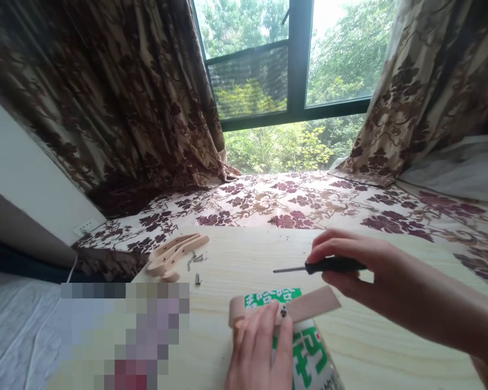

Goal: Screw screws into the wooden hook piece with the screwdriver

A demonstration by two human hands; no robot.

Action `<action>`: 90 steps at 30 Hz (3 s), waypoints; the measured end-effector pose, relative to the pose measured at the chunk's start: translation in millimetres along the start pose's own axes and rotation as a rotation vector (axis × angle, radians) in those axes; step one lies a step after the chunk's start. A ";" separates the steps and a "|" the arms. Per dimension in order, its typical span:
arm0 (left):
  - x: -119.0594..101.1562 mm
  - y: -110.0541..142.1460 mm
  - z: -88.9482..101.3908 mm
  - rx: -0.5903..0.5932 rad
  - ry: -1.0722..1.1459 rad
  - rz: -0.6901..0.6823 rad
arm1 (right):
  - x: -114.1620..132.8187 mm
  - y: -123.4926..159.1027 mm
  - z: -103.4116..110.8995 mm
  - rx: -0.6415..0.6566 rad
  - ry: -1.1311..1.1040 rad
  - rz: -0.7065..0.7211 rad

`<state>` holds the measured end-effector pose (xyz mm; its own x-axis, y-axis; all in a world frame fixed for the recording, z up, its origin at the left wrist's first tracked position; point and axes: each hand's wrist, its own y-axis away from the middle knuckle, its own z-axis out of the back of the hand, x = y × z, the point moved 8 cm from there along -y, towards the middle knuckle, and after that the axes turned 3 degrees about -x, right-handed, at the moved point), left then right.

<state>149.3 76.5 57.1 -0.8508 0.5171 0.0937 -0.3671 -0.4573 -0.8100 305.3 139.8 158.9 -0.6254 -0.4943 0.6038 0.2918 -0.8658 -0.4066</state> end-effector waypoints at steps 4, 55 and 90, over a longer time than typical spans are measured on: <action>-1.4 3.6 -8.1 -0.100 0.075 0.033 | 1.6 -1.1 -6.9 0.028 -0.118 0.005; -0.7 5.6 -16.1 -0.476 0.027 0.175 | 23.9 -25.1 -31.2 -0.029 0.009 0.038; 1.6 0.5 -10.2 -0.368 0.034 0.172 | 34.7 -35.9 -32.1 0.024 0.074 0.064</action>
<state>151.7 84.4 51.0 -0.8731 0.4816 -0.0755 -0.0561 -0.2531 -0.9658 249.9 156.2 172.5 -0.6565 -0.5424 0.5242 0.3493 -0.8346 -0.4260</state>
